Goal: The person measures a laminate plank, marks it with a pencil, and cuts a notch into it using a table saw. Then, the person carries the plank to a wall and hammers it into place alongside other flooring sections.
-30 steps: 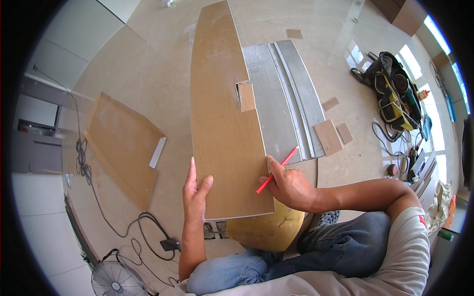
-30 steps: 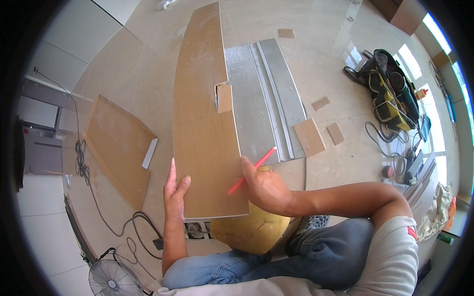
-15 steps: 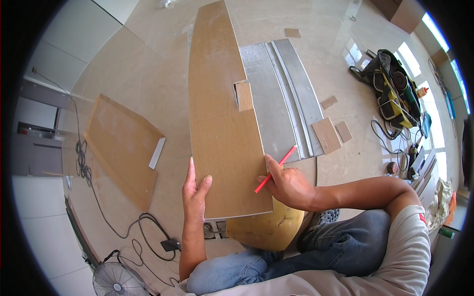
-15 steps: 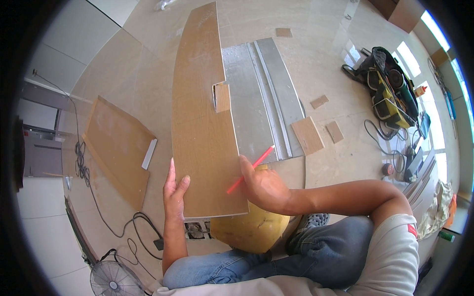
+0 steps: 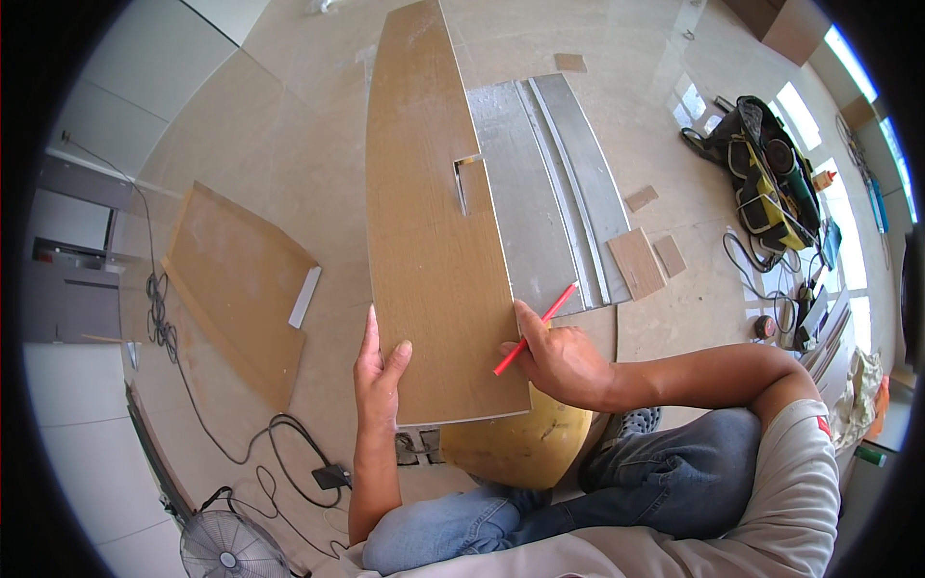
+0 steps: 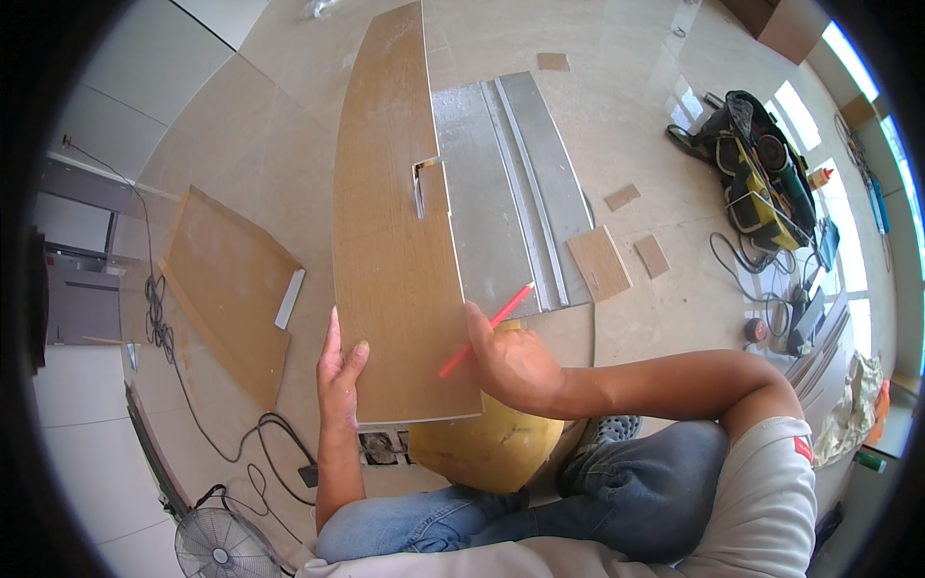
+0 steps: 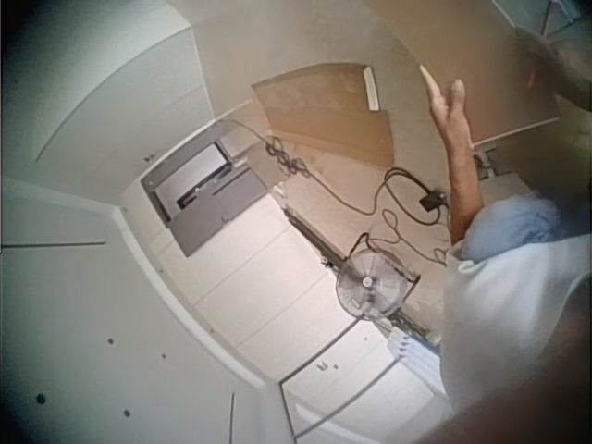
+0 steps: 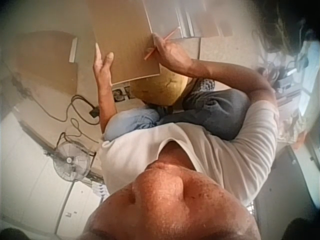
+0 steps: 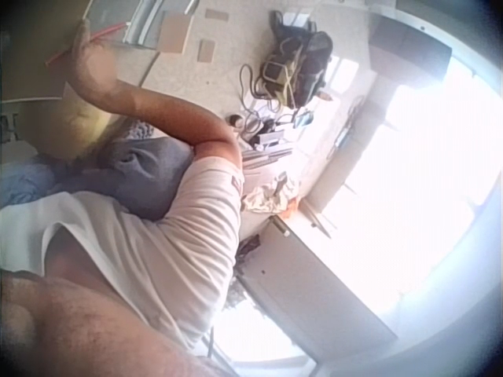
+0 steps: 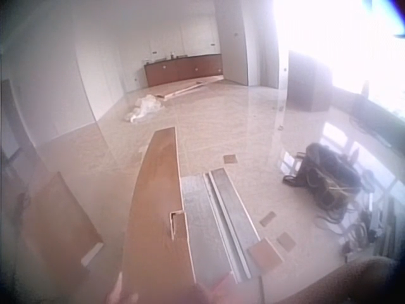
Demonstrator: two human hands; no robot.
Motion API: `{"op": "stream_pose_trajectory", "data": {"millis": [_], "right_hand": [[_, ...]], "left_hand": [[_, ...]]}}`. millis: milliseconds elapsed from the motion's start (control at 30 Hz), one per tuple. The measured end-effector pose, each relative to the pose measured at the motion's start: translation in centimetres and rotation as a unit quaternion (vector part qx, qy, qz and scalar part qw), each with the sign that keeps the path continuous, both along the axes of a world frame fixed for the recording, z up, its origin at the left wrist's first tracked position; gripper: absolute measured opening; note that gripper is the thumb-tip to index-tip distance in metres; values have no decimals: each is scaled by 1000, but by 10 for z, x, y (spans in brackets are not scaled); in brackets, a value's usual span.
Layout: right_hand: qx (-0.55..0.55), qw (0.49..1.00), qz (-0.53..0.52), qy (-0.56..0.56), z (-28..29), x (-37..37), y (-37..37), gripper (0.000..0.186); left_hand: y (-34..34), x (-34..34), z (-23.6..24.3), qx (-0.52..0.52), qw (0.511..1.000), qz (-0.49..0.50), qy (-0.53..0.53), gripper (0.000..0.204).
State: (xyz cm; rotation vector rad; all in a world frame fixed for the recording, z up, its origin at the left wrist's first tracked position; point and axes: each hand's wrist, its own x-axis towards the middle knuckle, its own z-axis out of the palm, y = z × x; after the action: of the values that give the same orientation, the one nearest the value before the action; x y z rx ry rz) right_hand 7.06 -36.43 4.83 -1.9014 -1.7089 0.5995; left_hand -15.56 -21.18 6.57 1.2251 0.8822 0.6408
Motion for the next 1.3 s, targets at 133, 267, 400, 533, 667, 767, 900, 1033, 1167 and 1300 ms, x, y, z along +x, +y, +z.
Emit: {"op": "stream_pose_trajectory", "data": {"millis": [133,267,400,533,667,767,900,1033,1167,1300], "right_hand": [[-11,1000,0,-6,2,1,0,64],[30,999,2,23,2,2,0,63],[12,999,-15,51,33,5,4,49],[54,989,-94,105,44,40,23,22],[146,983,-111,15,46,103,73,24],[248,967,49,-12,51,127,106,25],[259,950,154,-83,28,144,135,31],[214,945,204,-142,30,153,138,24],[205,945,39,-251,37,176,121,22],[214,957,14,-194,31,175,92,19]], "left_hand": [[0,0,1,-9,1000,0,6,75],[-1,0,9,-22,1000,5,1,75],[-2,1,24,-38,999,10,-28,73],[4,4,38,-46,999,4,-19,71],[12,-6,52,-37,999,10,-14,71],[17,-7,61,-46,999,-9,-15,71],[18,-3,64,-52,998,-16,-22,71],[16,-9,68,-47,999,-12,-17,72],[12,-13,73,-53,998,-15,-21,74],[9,-26,76,-48,998,-24,14,78]]}}
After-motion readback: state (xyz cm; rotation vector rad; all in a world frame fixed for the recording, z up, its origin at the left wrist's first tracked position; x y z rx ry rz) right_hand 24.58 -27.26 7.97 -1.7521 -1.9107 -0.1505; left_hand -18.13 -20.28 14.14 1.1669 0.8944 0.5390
